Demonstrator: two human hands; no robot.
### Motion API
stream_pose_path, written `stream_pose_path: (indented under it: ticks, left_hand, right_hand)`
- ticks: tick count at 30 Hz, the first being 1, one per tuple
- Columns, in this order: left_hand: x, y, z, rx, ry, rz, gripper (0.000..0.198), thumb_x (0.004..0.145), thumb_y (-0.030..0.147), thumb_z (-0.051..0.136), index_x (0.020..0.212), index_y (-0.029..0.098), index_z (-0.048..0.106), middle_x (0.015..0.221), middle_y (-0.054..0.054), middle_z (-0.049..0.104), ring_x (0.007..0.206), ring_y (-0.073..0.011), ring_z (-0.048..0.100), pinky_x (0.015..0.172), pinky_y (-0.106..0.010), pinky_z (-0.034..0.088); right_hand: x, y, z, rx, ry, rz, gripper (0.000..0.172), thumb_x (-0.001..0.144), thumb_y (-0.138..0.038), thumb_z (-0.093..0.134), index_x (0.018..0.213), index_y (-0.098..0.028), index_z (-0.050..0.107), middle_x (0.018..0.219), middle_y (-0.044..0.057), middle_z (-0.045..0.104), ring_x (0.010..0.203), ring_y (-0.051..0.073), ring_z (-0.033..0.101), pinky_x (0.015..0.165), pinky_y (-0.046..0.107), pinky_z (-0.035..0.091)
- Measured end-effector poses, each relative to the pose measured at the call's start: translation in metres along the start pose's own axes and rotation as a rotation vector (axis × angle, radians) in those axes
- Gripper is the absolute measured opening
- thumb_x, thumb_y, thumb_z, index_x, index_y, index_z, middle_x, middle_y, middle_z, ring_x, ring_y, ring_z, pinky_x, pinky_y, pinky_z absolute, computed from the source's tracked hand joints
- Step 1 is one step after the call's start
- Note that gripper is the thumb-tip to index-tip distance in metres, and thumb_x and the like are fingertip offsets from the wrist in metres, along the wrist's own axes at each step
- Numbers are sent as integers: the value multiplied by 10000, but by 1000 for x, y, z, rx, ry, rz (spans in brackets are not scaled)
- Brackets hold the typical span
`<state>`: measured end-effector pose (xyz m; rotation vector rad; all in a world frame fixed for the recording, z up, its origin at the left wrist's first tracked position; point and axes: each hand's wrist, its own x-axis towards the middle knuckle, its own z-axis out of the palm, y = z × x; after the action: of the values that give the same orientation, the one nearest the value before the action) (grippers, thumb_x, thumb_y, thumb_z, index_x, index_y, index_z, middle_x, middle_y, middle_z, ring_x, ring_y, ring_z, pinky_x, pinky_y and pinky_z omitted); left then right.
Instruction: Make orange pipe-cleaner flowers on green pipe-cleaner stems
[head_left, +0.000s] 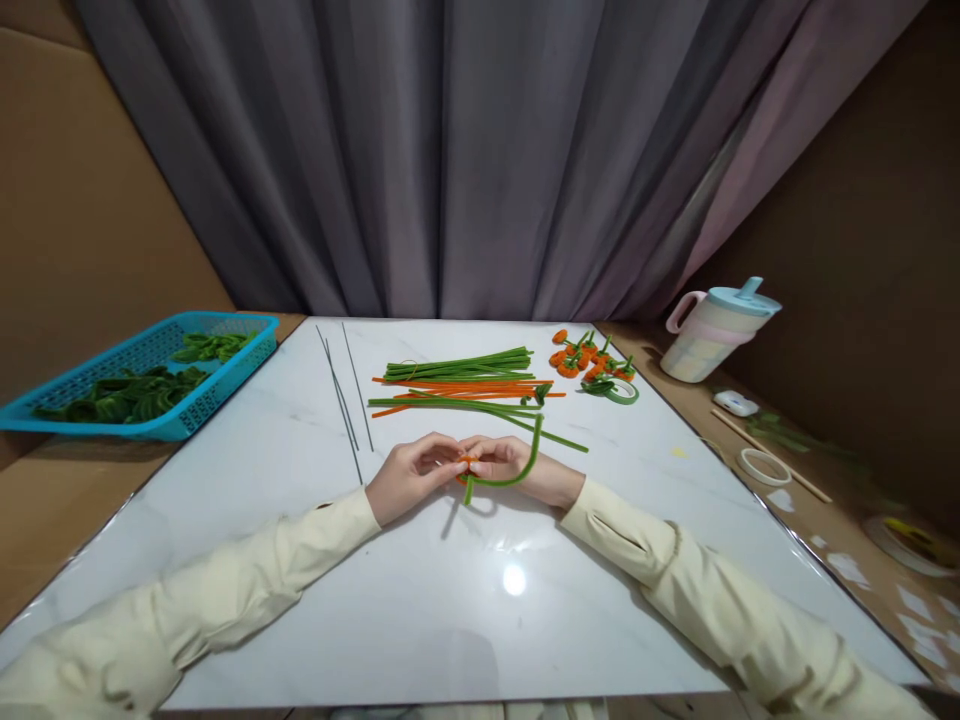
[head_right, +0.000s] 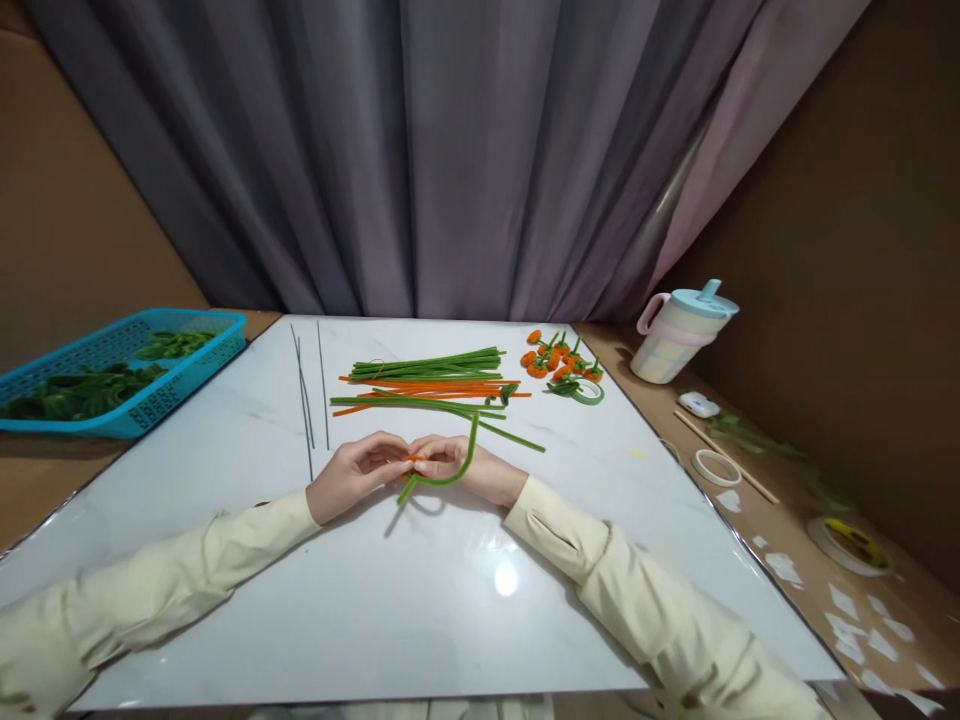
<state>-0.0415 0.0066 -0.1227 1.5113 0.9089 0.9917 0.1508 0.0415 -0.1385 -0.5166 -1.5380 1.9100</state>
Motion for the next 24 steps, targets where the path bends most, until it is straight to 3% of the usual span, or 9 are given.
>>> stream_pose_path:
  ticks: [7, 11, 15, 20, 24]
  left_hand:
    - [0, -1, -3, 163, -42, 72, 339, 804, 337, 605, 1065, 129, 667, 978, -102, 691, 818, -184, 646, 722, -273, 528]
    - [0, 0, -6, 216, -66, 98, 311, 828, 334, 573, 1009, 118, 703, 891, -100, 679, 633, -141, 639, 623, -252, 523]
    - [-1, 0, -6, 129, -84, 25, 296, 814, 329, 589, 986, 111, 693, 910, -96, 683, 550, -113, 627, 560, -234, 525]
    - [-1, 1, -2, 22, -40, -38, 370, 749, 315, 661, 1064, 122, 635, 916, -88, 709, 725, -178, 672, 595, -254, 560]
    - [0, 2, -1, -4, 64, -51, 248, 706, 300, 699, 866, 112, 675, 781, -58, 718, 624, -154, 663, 587, -249, 563]
  right_hand:
    - [-3, -7, 6, 31, 1, 49, 190, 791, -312, 682, 848, -132, 669, 955, 61, 614, 863, 143, 584, 883, 327, 429]
    - [-4, -17, 11, 61, -56, 70, 257, 804, -338, 667, 929, -114, 669, 930, 85, 629, 857, 167, 594, 903, 373, 420]
    - [-4, -16, 11, 83, -53, 71, 223, 763, -314, 710, 862, -117, 676, 1011, 98, 615, 876, 180, 602, 893, 380, 432]
    - [-3, -9, 7, 101, 3, 80, 192, 726, -286, 742, 815, -131, 674, 1054, 87, 615, 901, 173, 605, 894, 359, 438]
    - [-3, -13, 10, 125, 32, 101, 185, 739, -275, 725, 817, -116, 672, 933, 79, 651, 840, 158, 615, 850, 322, 451]
